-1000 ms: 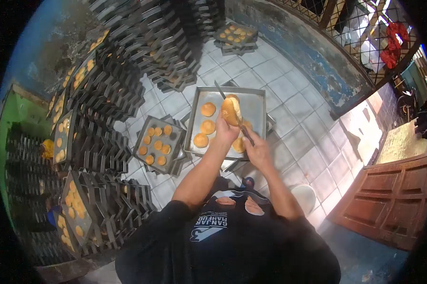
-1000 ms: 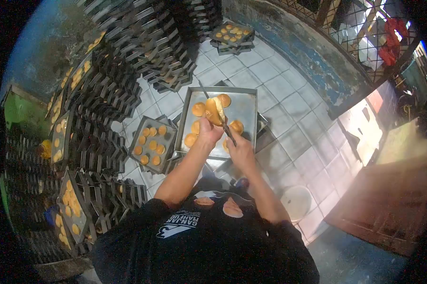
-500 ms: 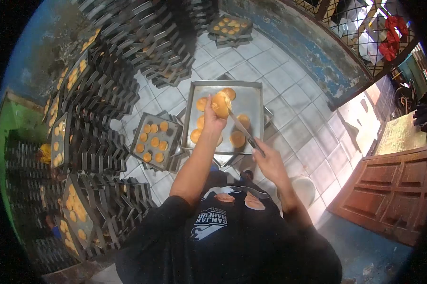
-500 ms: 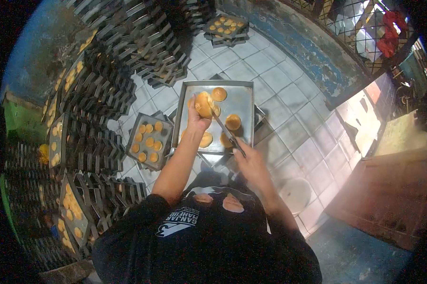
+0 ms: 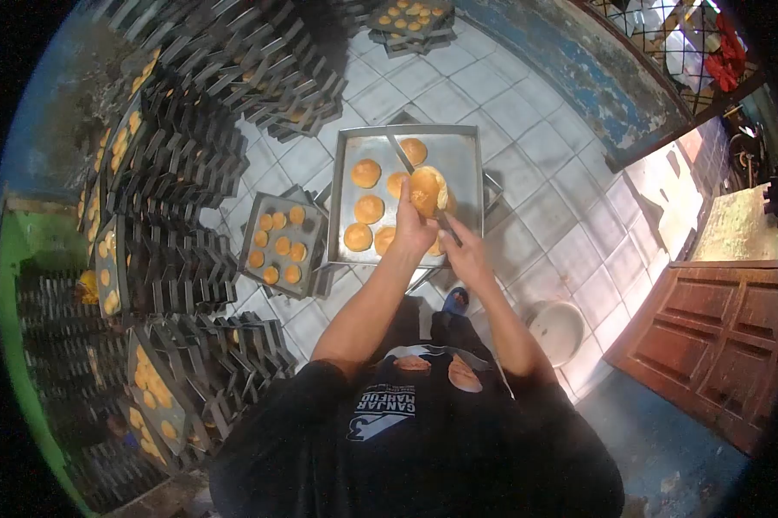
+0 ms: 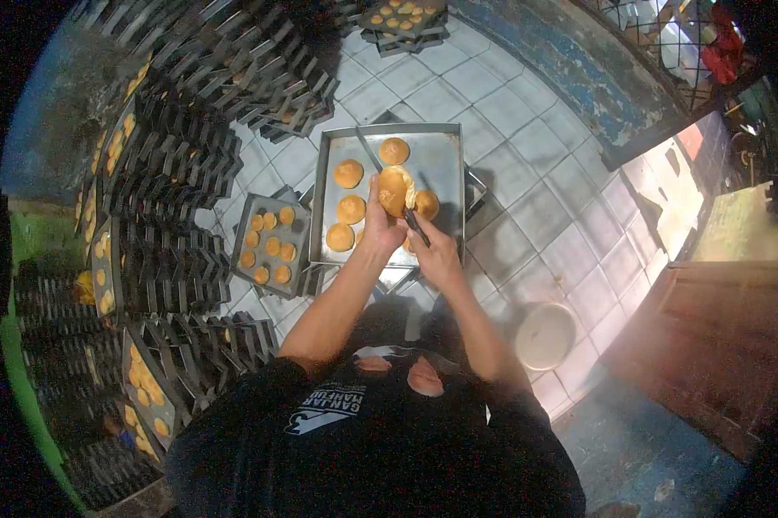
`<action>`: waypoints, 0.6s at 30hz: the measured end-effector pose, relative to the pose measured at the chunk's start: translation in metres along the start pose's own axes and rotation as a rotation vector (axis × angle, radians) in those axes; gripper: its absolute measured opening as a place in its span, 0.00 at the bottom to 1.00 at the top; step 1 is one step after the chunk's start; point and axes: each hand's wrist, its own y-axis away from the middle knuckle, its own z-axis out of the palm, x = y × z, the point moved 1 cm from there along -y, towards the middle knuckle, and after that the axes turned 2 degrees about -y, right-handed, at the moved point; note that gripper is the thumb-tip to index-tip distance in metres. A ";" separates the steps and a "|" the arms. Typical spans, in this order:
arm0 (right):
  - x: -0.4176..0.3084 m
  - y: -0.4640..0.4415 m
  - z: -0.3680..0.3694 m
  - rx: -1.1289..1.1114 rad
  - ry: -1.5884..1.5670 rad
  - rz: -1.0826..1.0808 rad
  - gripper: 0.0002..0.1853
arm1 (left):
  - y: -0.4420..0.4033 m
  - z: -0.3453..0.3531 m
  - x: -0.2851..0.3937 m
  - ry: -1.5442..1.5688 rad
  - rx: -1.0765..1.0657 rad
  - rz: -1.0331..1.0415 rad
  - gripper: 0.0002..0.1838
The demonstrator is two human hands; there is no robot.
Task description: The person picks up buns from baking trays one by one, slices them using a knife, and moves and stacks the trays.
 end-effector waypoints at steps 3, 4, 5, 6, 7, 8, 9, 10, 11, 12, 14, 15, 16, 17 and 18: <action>0.015 0.000 -0.008 -0.035 0.002 0.128 0.25 | -0.027 -0.008 0.000 0.025 0.100 -0.033 0.28; 0.019 0.005 -0.014 -0.048 0.042 0.167 0.25 | -0.038 -0.010 0.000 0.027 0.108 -0.048 0.28; 0.023 0.010 -0.020 -0.062 0.082 0.206 0.26 | -0.050 -0.011 0.002 0.031 0.127 -0.018 0.29; 0.032 0.024 -0.026 -0.044 0.034 0.269 0.26 | -0.063 -0.015 0.004 0.037 0.148 0.012 0.31; 0.052 0.041 -0.033 -0.042 0.028 0.323 0.26 | -0.078 -0.021 0.004 0.042 0.157 -0.003 0.31; 0.071 0.060 -0.041 -0.039 0.022 0.376 0.26 | -0.094 -0.027 0.004 0.010 0.180 -0.002 0.31; 0.063 0.077 -0.053 -0.022 0.107 0.346 0.26 | -0.109 -0.032 0.003 -0.021 0.203 -0.002 0.32; 0.054 0.094 -0.066 -0.007 0.193 0.314 0.26 | -0.123 -0.035 0.001 -0.003 0.165 -0.043 0.31; 0.063 0.115 -0.075 -0.011 0.169 0.389 0.26 | -0.134 -0.035 -0.002 0.006 0.174 -0.056 0.31; 0.077 0.137 -0.083 -0.013 0.143 0.464 0.26 | -0.145 -0.032 -0.004 -0.008 0.153 -0.037 0.31; 0.083 0.168 -0.093 0.027 0.024 0.746 0.25 | -0.183 -0.042 -0.006 -0.014 0.099 -0.066 0.30; 0.080 0.174 -0.096 0.054 0.032 0.816 0.25 | -0.208 -0.052 -0.008 -0.007 0.064 -0.116 0.30; 0.082 0.178 -0.094 0.051 0.035 0.832 0.25 | -0.221 -0.055 -0.009 -0.054 0.247 -0.056 0.31; 0.086 0.183 -0.092 0.110 -0.023 0.866 0.24 | -0.231 -0.060 -0.011 -0.104 0.429 0.003 0.32; 0.091 0.186 -0.090 0.168 -0.079 0.893 0.23 | -0.240 -0.071 -0.008 -0.189 0.433 0.033 0.28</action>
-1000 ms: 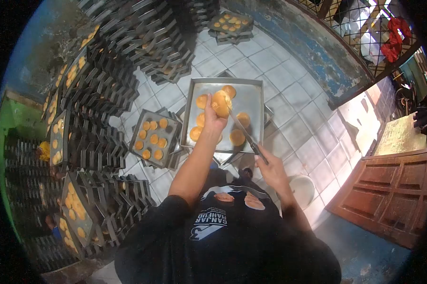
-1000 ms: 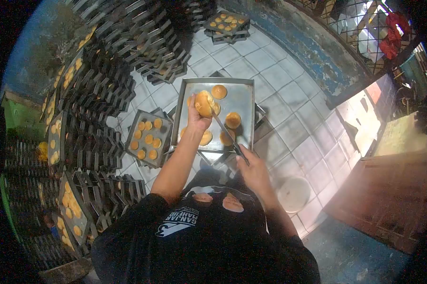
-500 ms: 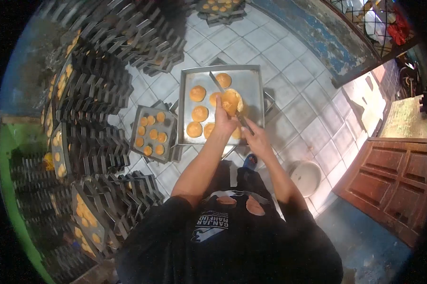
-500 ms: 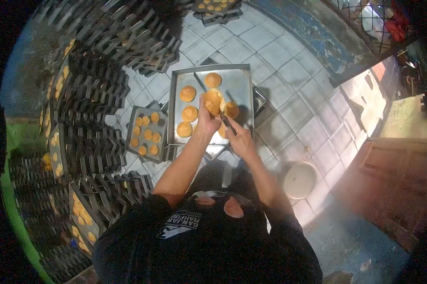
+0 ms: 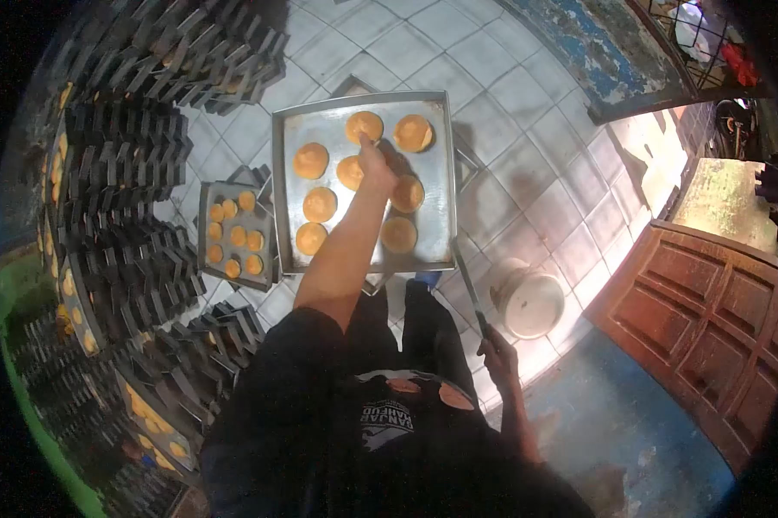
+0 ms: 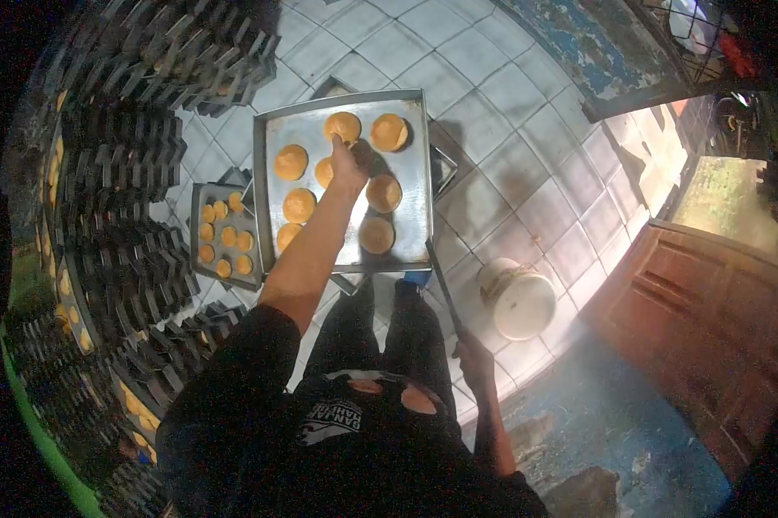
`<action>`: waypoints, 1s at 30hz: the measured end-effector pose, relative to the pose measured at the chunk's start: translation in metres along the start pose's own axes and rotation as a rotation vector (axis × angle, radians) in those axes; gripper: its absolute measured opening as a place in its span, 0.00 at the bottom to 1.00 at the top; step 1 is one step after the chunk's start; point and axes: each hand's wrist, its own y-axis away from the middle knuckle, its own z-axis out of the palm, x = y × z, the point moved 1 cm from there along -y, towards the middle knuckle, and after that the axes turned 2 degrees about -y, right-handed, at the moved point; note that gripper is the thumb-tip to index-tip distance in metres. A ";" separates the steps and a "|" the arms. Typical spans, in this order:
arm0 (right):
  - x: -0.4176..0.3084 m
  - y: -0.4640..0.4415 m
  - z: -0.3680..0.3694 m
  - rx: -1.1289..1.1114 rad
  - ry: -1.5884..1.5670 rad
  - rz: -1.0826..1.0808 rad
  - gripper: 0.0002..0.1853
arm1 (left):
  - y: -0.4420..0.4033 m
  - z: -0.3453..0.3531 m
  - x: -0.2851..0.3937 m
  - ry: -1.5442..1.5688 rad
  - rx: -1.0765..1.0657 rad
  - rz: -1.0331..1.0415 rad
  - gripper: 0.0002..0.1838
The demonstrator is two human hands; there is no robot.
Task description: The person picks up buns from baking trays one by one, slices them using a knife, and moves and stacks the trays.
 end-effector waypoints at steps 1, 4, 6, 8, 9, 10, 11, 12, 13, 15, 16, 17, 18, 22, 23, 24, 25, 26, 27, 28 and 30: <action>0.000 -0.004 0.003 -0.010 0.007 -0.052 0.23 | -0.012 -0.005 0.002 0.005 0.006 -0.006 0.28; 0.002 -0.011 0.014 0.023 0.001 -0.048 0.24 | -0.046 -0.018 0.024 -0.646 0.054 0.679 0.31; 0.014 -0.013 0.014 -0.003 0.029 -0.020 0.26 | -0.066 -0.020 0.047 -1.081 0.288 0.871 0.38; 0.018 -0.013 0.016 0.001 0.061 0.024 0.27 | -0.084 -0.016 0.060 -1.064 0.266 0.755 0.40; 0.016 -0.012 0.017 -0.001 0.066 0.035 0.27 | -0.092 -0.012 0.064 -1.044 0.243 0.649 0.42; 0.014 -0.011 0.017 -0.004 0.071 0.044 0.27 | -0.097 -0.009 0.065 -1.173 0.340 0.685 0.43; 0.012 -0.012 0.017 -0.004 0.078 0.045 0.27 | -0.099 -0.010 0.066 -1.168 0.342 0.680 0.43; 0.010 -0.013 0.018 0.001 0.053 0.035 0.27 | -0.089 -0.003 0.072 -1.307 0.257 0.600 0.44; 0.004 -0.015 0.019 0.005 0.027 0.022 0.27 | -0.083 0.000 0.074 -1.441 0.170 0.518 0.45; -0.021 -0.016 0.019 0.002 0.044 0.037 0.27 | -0.065 0.006 0.059 -1.617 0.084 0.657 0.45; -0.033 -0.018 0.020 0.002 0.055 0.057 0.26 | -0.056 0.006 0.048 -1.692 0.006 0.737 0.44; -0.036 -0.022 0.023 0.002 0.058 0.035 0.26 | -0.084 -0.018 0.019 -1.363 -0.149 0.723 0.44; -0.038 -0.027 0.025 -0.008 0.001 -0.072 0.26 | -0.049 -0.013 0.015 -1.351 -0.158 0.597 0.44; -0.072 -0.032 0.024 -0.066 0.061 -0.325 0.25 | 0.008 -0.015 0.010 -1.100 -0.252 0.507 0.36; -0.074 -0.036 0.024 -0.067 0.062 -0.347 0.25 | 0.029 -0.014 0.016 -0.776 -0.300 0.322 0.31; -0.075 -0.044 0.027 -0.003 0.115 -0.493 0.25 | 0.044 -0.014 0.023 -0.770 -0.304 0.350 0.31; -0.101 -0.034 0.034 -0.016 0.029 -0.496 0.23 | 0.057 -0.016 0.030 -0.394 -0.406 0.259 0.26; -0.129 -0.023 0.042 -0.029 -0.056 -0.498 0.21 | 0.070 -0.017 0.041 -0.018 -0.508 0.166 0.21; -0.149 -0.016 0.048 -0.047 -0.061 -0.533 0.21 | 0.077 -0.021 0.049 0.176 -0.571 0.062 0.18; -0.164 -0.010 0.054 -0.066 -0.025 -0.546 0.20 | 0.089 -0.026 0.057 0.222 -0.573 0.031 0.22; -0.180 -0.002 0.064 -0.198 -0.096 -0.521 0.17 | 0.119 -0.029 0.073 0.274 -0.589 0.041 0.25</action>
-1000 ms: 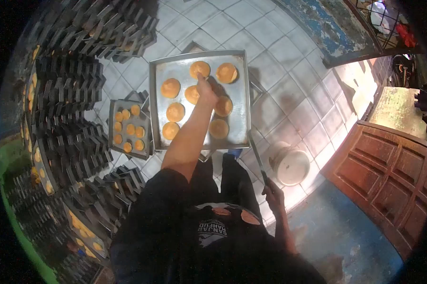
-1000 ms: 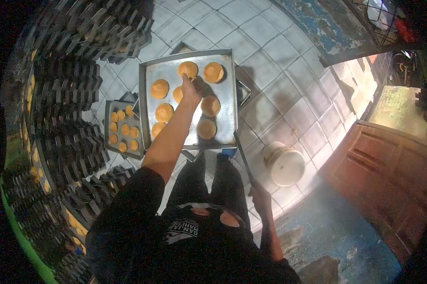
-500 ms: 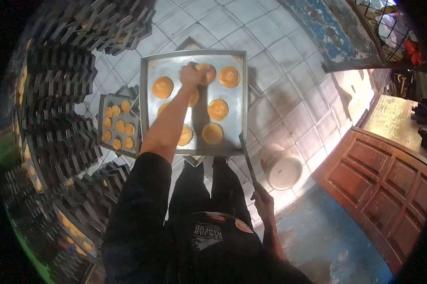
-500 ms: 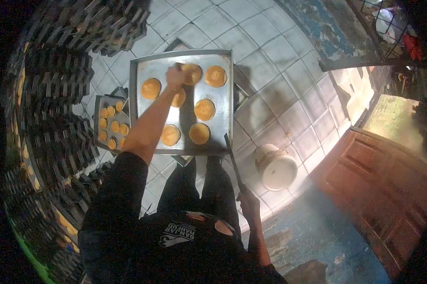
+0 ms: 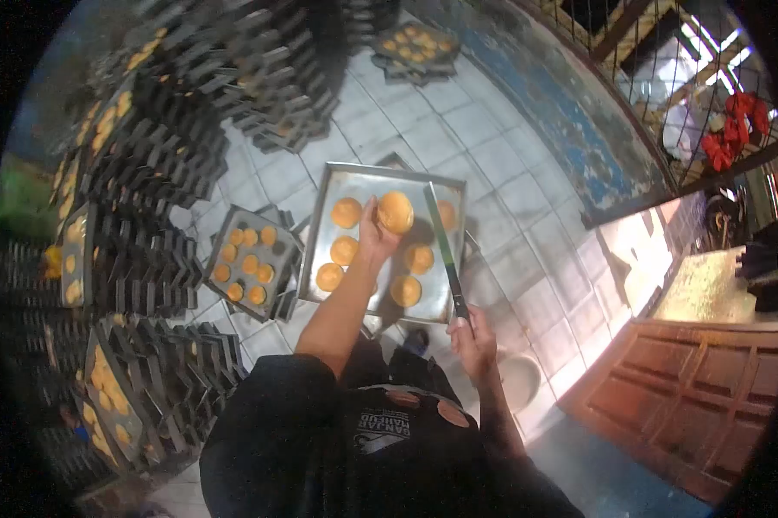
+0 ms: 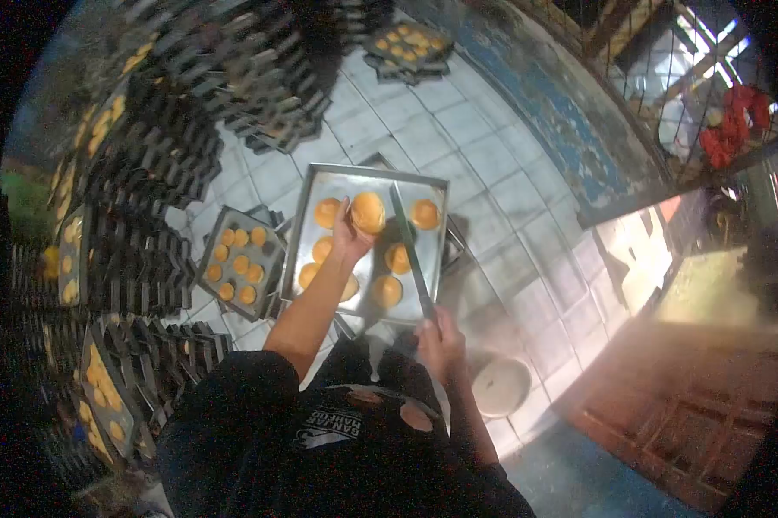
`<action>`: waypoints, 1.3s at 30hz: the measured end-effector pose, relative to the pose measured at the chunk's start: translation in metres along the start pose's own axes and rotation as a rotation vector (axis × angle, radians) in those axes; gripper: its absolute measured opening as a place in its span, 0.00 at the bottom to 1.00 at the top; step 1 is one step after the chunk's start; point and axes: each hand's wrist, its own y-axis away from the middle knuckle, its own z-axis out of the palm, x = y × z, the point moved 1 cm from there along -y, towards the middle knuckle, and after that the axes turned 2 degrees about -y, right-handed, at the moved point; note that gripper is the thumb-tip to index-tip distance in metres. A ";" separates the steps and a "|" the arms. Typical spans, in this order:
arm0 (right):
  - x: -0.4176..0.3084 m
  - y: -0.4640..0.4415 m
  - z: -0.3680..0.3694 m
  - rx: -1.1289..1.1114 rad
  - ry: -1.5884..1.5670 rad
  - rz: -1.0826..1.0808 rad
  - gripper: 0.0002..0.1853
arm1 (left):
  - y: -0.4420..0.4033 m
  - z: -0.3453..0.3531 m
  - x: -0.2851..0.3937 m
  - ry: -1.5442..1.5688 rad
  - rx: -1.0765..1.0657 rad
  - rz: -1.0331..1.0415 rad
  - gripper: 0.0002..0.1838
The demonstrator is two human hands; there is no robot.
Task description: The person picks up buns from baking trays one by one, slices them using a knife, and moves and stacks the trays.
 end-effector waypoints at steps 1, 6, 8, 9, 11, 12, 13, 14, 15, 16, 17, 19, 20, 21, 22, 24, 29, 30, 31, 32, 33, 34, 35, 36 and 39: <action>-0.017 0.003 0.009 -0.026 -0.003 -0.029 0.17 | 0.016 0.015 0.006 0.035 0.047 0.008 0.27; -0.033 0.018 0.039 -0.016 0.422 -0.539 0.22 | 0.051 0.044 0.033 0.178 0.091 0.088 0.26; -0.039 0.029 0.045 -0.044 0.506 -0.588 0.24 | 0.063 0.051 0.041 0.164 0.003 0.115 0.25; -0.034 0.032 0.046 -0.052 0.505 -0.605 0.24 | 0.071 0.057 0.045 0.148 -0.075 0.121 0.25; -0.026 0.038 0.047 -0.043 0.525 -0.655 0.23 | 0.086 0.070 0.049 0.119 -0.162 0.170 0.24; -0.024 0.042 0.045 -0.048 0.525 -0.667 0.23 | 0.091 0.073 0.050 0.117 -0.119 0.187 0.24; -0.023 0.044 0.043 -0.048 0.531 -0.703 0.23 | 0.096 0.076 0.051 0.114 -0.075 0.202 0.24; -0.023 0.047 0.042 -0.046 0.536 -0.737 0.23 | 0.101 0.078 0.053 0.111 -0.080 0.207 0.24; -0.023 0.051 0.041 -0.044 0.533 -0.741 0.23 | 0.104 0.079 0.053 0.099 -0.110 0.212 0.23; -0.024 0.055 0.040 -0.031 0.532 -0.780 0.23 | 0.107 0.080 0.053 0.086 -0.139 0.215 0.22; -0.024 0.058 0.039 -0.016 0.533 -0.818 0.22 | 0.109 0.081 0.051 0.083 -0.142 0.213 0.22; -0.021 0.061 0.039 -0.001 0.523 -0.806 0.22 | 0.116 0.084 0.048 0.115 -0.112 0.179 0.21; -0.021 0.062 0.038 0.010 0.515 -0.792 0.22 | 0.119 0.086 0.045 0.112 -0.116 0.176 0.21; -0.024 0.061 0.039 0.016 0.513 -0.791 0.22 | 0.121 0.086 0.039 0.065 -0.126 0.149 0.20; -0.030 0.058 0.041 0.043 0.540 -0.827 0.22 | 0.124 0.085 0.033 0.016 -0.134 0.120 0.20; -0.041 0.050 0.044 0.085 0.562 -0.854 0.22 | 0.130 0.088 0.014 0.019 -0.124 0.097 0.19; -0.062 0.053 0.050 0.020 0.523 -0.653 0.23 | 0.142 0.099 0.009 0.030 -0.074 0.118 0.19; -0.060 0.059 0.049 0.020 0.522 -0.654 0.23 | 0.141 0.099 0.017 0.030 -0.074 0.118 0.19; -0.054 0.069 0.046 0.009 0.525 -0.649 0.23 | 0.141 0.097 0.028 0.046 -0.108 0.131 0.19; -0.047 0.078 0.044 -0.005 0.530 -0.646 0.23 | 0.143 0.094 0.035 0.065 -0.142 0.146 0.19; -0.040 0.083 0.042 -0.010 0.534 -0.648 0.23 | 0.144 0.092 0.039 0.069 -0.143 0.150 0.19; -0.033 0.087 0.041 -0.014 0.504 -0.631 0.23 | 0.146 0.089 0.041 0.025 -0.173 0.140 0.19; -0.027 0.090 0.040 -0.014 0.471 -0.609 0.23 | 0.148 0.087 0.040 -0.023 -0.202 0.124 0.18; -0.030 0.088 0.042 -0.009 0.470 -0.603 0.23 | 0.155 0.090 0.033 -0.025 -0.199 0.117 0.18; -0.049 0.066 0.048 0.014 0.471 -0.546 0.23 | 0.174 0.102 -0.001 -0.214 -0.084 0.157 0.20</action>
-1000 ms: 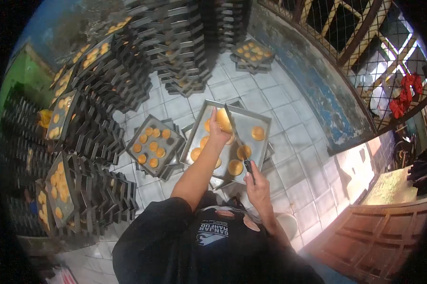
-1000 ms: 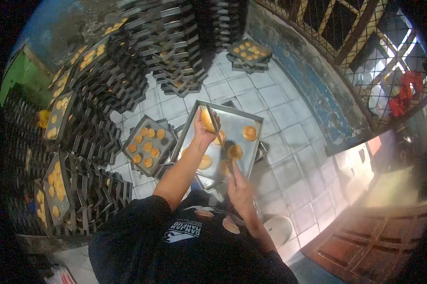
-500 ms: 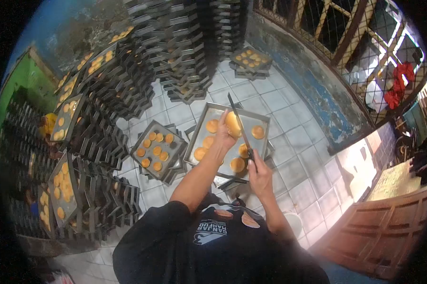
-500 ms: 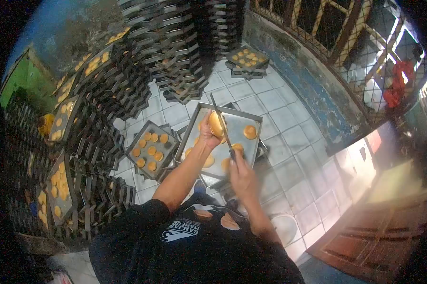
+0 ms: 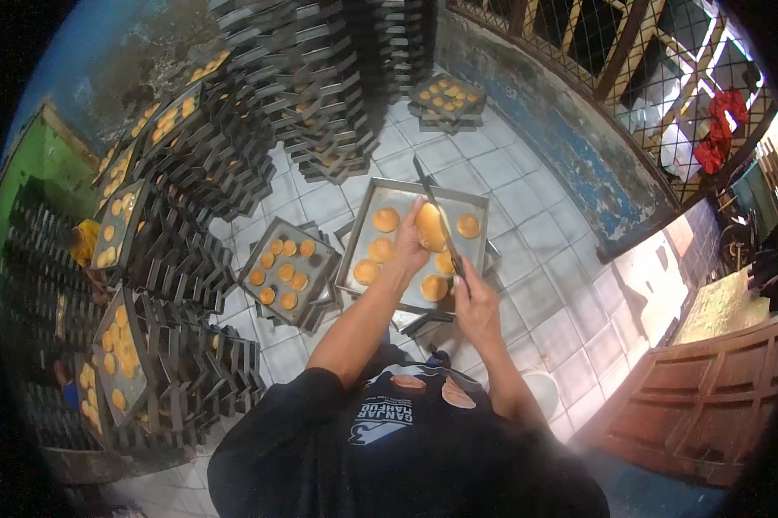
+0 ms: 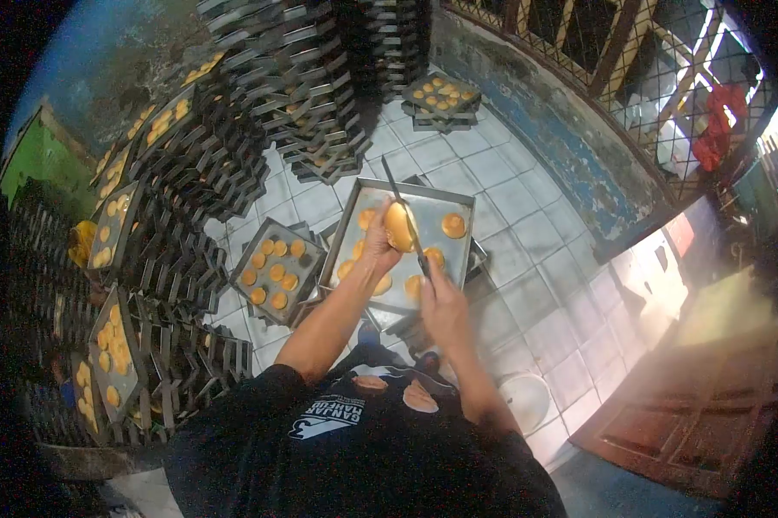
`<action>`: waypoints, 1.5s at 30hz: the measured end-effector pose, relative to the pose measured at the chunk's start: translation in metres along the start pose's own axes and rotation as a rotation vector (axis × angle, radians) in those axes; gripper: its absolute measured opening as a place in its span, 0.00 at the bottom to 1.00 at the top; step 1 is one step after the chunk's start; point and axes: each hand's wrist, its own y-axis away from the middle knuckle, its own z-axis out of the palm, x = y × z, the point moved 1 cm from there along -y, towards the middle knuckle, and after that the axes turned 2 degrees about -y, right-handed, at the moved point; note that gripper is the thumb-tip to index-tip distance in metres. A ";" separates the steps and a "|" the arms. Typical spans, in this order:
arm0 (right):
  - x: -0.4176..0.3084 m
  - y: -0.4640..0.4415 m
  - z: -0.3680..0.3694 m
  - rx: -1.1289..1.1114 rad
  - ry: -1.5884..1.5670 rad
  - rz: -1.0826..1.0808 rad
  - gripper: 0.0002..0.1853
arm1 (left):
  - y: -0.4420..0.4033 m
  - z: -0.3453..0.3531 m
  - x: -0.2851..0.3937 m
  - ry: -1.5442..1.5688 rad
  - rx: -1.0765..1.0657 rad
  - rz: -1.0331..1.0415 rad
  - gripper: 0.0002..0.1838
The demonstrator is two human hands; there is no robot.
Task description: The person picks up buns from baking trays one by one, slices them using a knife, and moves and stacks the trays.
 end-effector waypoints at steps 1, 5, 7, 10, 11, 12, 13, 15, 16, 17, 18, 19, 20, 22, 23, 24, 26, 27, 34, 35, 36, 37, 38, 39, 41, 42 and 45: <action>0.003 -0.012 0.004 0.039 0.036 -0.091 0.23 | -0.002 -0.002 -0.008 0.040 -0.055 -0.006 0.21; -0.002 -0.008 -0.003 0.036 0.086 -0.191 0.24 | -0.015 -0.016 0.005 0.119 -0.056 -0.010 0.23; 0.002 0.013 -0.005 -0.008 0.081 -0.190 0.24 | -0.022 -0.026 0.025 0.155 -0.053 0.024 0.21; 0.009 0.035 -0.004 -0.034 0.016 -0.131 0.24 | -0.013 -0.030 0.035 0.111 -0.055 0.040 0.21; 0.011 0.032 -0.002 -0.022 0.005 -0.110 0.24 | -0.008 -0.026 0.028 0.107 -0.053 0.031 0.21; 0.011 0.028 0.000 -0.006 -0.006 -0.088 0.24 | 0.002 -0.017 0.017 0.058 -0.017 -0.018 0.21; 0.012 0.018 0.004 0.002 -0.006 -0.079 0.24 | 0.006 -0.012 0.004 0.009 0.017 -0.067 0.22; 0.013 -0.008 0.012 0.047 0.047 -0.134 0.24 | 0.003 -0.009 -0.015 0.036 0.021 -0.064 0.23; 0.011 -0.013 0.010 0.050 0.046 -0.132 0.24 | 0.001 -0.012 -0.020 0.068 0.028 -0.051 0.24; 0.010 -0.015 0.008 0.009 0.056 -0.100 0.24 | -0.006 -0.016 -0.017 0.050 0.056 -0.028 0.25; 0.007 -0.015 0.005 -0.033 0.066 -0.069 0.24 | -0.011 -0.021 -0.011 0.048 0.059 -0.028 0.25; 0.004 -0.009 0.000 -0.036 0.065 -0.070 0.24 | -0.017 -0.026 -0.001 0.053 0.028 -0.005 0.25; 0.002 0.004 -0.005 -0.060 0.036 -0.056 0.24 | -0.022 -0.030 0.010 0.058 -0.003 0.021 0.25; 0.010 0.026 -0.008 -0.095 0.009 -0.044 0.24 | -0.019 -0.032 0.026 0.064 0.019 0.047 0.25; 0.019 0.035 -0.006 -0.097 -0.013 -0.040 0.25 | -0.017 -0.034 0.029 0.023 0.001 0.037 0.27; 0.026 0.040 -0.003 -0.095 -0.037 -0.031 0.25 | -0.014 -0.037 0.028 -0.020 -0.017 0.021 0.29; 0.038 0.024 0.011 -0.046 -0.027 -0.059 0.25 | -0.010 -0.036 0.002 -0.049 0.012 -0.016 0.28; 0.039 0.013 0.015 0.002 -0.012 -0.097 0.25 | -0.009 -0.034 -0.011 -0.075 0.035 -0.044 0.28; 0.021 -0.002 0.001 -0.091 0.006 -0.018 0.24 | -0.031 -0.044 0.005 -0.018 0.085 0.038 0.29; 0.028 0.008 0.001 -0.100 0.007 -0.020 0.24 | -0.031 -0.044 0.014 -0.022 0.101 0.050 0.30; 0.033 0.018 0.001 -0.104 -0.024 -0.009 0.24 | -0.029 -0.048 0.017 -0.016 0.110 0.055 0.30; 0.038 0.020 0.004 -0.107 -0.040 0.002 0.24 | -0.026 -0.051 0.018 -0.015 0.070 0.023 0.28; 0.044 0.022 0.007 -0.109 -0.057 0.013 0.24 | -0.023 -0.052 0.017 -0.016 0.026 -0.013 0.26; 0.039 0.015 0.010 -0.117 -0.067 0.067 0.23 | -0.017 -0.049 0.010 -0.016 0.029 -0.022 0.26; 0.033 -0.004 0.016 -0.120 -0.078 0.134 0.23 | -0.007 -0.038 -0.013 0.000 0.084 -0.120 0.28; 0.029 -0.018 0.020 -0.118 -0.027 0.116 0.24 | -0.010 -0.040 -0.021 -0.002 0.088 -0.130 0.28; 0.032 -0.027 0.023 -0.144 -0.024 0.124 0.24 | -0.030 -0.056 -0.026 -0.071 0.144 -0.097 0.34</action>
